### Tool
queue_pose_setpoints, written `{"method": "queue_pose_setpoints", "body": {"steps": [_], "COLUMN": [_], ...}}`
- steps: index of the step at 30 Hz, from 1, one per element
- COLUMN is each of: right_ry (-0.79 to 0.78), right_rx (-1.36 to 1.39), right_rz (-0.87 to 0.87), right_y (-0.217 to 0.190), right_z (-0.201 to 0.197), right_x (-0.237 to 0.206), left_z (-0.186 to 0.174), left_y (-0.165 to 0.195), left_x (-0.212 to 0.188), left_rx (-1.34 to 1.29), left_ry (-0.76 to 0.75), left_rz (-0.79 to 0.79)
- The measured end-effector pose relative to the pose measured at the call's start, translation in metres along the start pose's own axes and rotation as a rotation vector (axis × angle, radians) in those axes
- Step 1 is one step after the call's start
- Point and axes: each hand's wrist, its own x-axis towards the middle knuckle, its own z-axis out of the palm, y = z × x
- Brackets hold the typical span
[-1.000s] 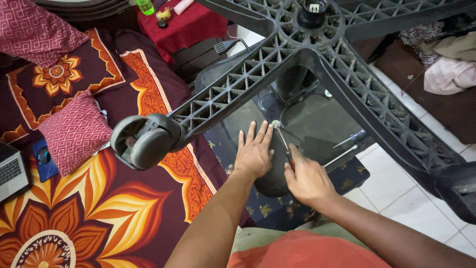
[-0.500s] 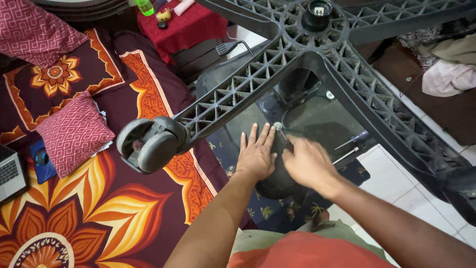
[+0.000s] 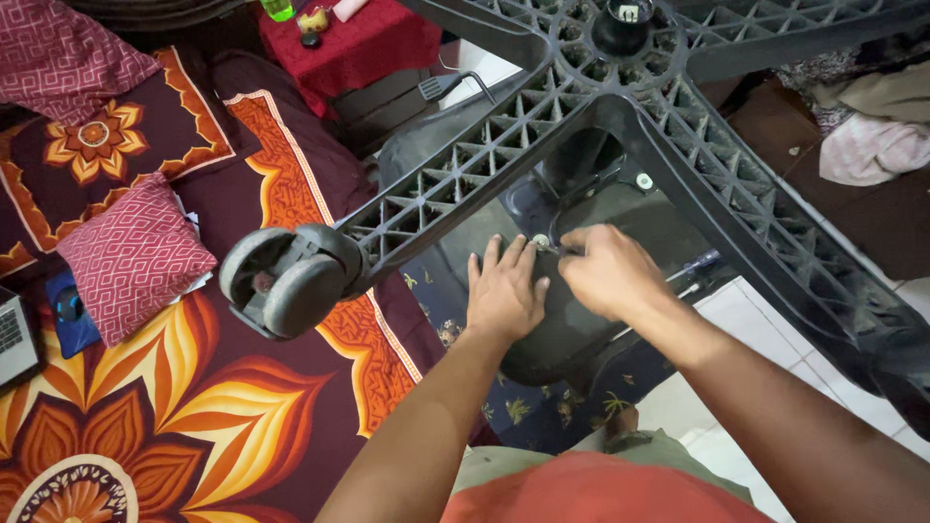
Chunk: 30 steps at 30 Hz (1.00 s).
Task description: The person works on an office chair turned upside down on the floor of a bedroom. They use a screwdriver to unscrew and tighten screws attaching the seat plate to the chair seat, repositioning screws and steadying the seat with the other hand.
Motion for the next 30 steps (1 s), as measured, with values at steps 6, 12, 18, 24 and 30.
{"method": "queue_pose_setpoints", "body": {"steps": [6, 12, 18, 24, 30], "right_ry": [-0.143, 0.116, 0.148, 0.021, -0.023], "right_rx": [0.154, 0.042, -0.003, -0.045, -0.065], "right_rz": [0.194, -0.242, -0.304, -0.166, -0.159], "right_y": [0.001, 0.042, 0.055, 0.030, 0.008], "right_z": [-0.013, 0.042, 0.079, 0.052, 0.025], "right_x": [0.011, -0.029, -0.048, -0.031, -0.009], "left_z": [-0.005, -0.007, -0.005, -0.005, -0.006], "left_y": [0.003, -0.005, -0.015, -0.016, -0.008], "left_x": [0.026, 0.025, 0.017, 0.024, 0.026], "left_rx": [-0.014, -0.067, -0.081, -0.076, -0.105], "left_ry": [0.075, 0.108, 0.116, 0.087, 0.123], "left_rz": [-0.074, -0.032, 0.038, 0.019, -0.028]}}
